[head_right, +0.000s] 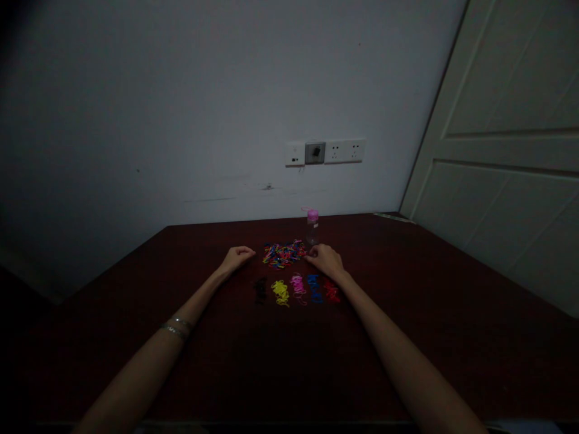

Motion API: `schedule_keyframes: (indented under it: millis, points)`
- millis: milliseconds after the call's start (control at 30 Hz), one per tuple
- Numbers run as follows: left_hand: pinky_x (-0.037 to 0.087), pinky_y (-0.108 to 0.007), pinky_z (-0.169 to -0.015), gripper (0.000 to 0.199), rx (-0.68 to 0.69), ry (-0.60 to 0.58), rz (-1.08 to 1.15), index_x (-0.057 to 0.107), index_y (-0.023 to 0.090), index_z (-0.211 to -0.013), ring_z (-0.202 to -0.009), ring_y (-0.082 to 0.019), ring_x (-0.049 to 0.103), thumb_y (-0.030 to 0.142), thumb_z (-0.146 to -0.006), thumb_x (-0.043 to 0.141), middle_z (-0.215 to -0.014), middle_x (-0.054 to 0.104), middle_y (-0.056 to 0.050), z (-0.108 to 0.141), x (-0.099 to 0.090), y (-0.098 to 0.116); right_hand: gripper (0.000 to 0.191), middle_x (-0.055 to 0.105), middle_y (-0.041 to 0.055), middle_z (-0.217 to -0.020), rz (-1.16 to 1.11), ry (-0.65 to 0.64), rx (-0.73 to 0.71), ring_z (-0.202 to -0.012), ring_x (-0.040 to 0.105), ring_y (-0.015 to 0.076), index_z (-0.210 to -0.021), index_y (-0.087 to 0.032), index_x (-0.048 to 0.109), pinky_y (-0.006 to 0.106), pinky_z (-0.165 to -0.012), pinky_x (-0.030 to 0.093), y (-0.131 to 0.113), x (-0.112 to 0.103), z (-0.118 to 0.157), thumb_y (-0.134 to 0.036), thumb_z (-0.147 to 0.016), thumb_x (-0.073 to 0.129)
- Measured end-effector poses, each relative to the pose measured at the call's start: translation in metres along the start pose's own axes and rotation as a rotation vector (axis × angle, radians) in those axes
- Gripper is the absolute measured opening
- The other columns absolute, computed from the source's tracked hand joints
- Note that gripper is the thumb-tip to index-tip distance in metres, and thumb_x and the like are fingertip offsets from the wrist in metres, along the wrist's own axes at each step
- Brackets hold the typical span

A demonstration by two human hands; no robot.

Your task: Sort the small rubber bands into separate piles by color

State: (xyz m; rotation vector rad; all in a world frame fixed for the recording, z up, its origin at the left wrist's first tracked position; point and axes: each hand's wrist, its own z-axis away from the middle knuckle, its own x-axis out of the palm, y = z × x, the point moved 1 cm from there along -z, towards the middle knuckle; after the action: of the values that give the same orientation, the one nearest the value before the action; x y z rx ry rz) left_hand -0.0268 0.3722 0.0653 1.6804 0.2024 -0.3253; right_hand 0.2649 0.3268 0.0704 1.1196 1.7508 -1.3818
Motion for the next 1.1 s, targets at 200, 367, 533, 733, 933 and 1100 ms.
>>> schedule_keyframes:
  millis: [200, 367, 533, 733, 933, 1100]
  points:
    - [0.024, -0.018, -0.041, 0.027, 0.001, -0.01, 0.005, 0.063, 0.01, -0.067, -0.04, -0.005, 0.035, 0.035, -0.058, 0.066, -0.042, 0.048, 0.004, -0.001, 0.001, -0.003, 0.025, 0.063, 0.0037, -0.086, 0.037, 0.012, -0.02, -0.075, 0.057, 0.0162, -0.08, -0.022, 0.066, 0.023, -0.053, 0.032, 0.001, 0.003, -0.002, -0.043, -0.073, 0.053]
    - [0.024, -0.018, -0.041, 0.028, 0.011, -0.014, 0.017, 0.063, 0.01, -0.066, -0.039, -0.005, 0.035, 0.036, -0.057, 0.066, -0.043, 0.048, 0.004, -0.003, 0.001, -0.006, 0.022, 0.063, 0.0039, -0.087, 0.045, 0.003, -0.014, -0.079, 0.058, 0.018, -0.081, -0.023, 0.066, 0.023, -0.053, 0.031, 0.001, 0.005, -0.004, -0.037, -0.075, 0.051]
    - [0.022, -0.018, -0.04, 0.027, 0.012, -0.013, 0.009, 0.062, 0.01, -0.066, -0.039, -0.005, 0.033, 0.036, -0.058, 0.065, -0.042, 0.046, 0.005, -0.003, 0.001, -0.007, 0.02, 0.064, 0.0043, -0.085, 0.036, 0.007, -0.003, -0.079, 0.058, 0.0176, -0.081, -0.021, 0.066, 0.022, -0.053, 0.031, 0.001, 0.007, -0.005, -0.034, -0.075, 0.052]
    - [0.023, -0.018, -0.04, 0.027, -0.002, -0.001, 0.01, 0.063, 0.011, -0.066, -0.039, -0.005, 0.034, 0.036, -0.057, 0.066, -0.041, 0.046, 0.004, -0.003, 0.001, -0.007, 0.017, 0.064, 0.0039, -0.084, 0.022, 0.015, 0.005, -0.077, 0.057, 0.0159, -0.08, -0.021, 0.065, 0.021, -0.054, 0.032, 0.002, 0.008, -0.005, -0.031, -0.074, 0.052]
    - [0.022, -0.018, -0.04, 0.026, -0.003, -0.01, 0.01, 0.063, 0.01, -0.066, -0.038, -0.005, 0.033, 0.035, -0.057, 0.066, -0.04, 0.045, 0.005, -0.002, 0.0, -0.005, 0.017, 0.064, 0.0041, -0.081, -0.085, 0.074, 0.001, -0.074, 0.057, 0.017, -0.075, -0.019, 0.065, 0.023, -0.057, 0.035, 0.007, 0.01, -0.007, -0.03, -0.071, 0.052]
    - [0.022, -0.019, -0.04, 0.026, 0.01, -0.001, 0.006, 0.063, 0.011, -0.065, -0.039, -0.005, 0.034, 0.036, -0.058, 0.065, -0.042, 0.047, 0.004, 0.0, 0.0, -0.003, 0.028, 0.066, 0.0074, -0.075, -0.512, 0.158, -0.001, -0.071, 0.058, 0.0182, -0.077, -0.012, 0.066, 0.025, -0.061, 0.042, 0.009, 0.005, -0.015, -0.036, -0.069, 0.052]
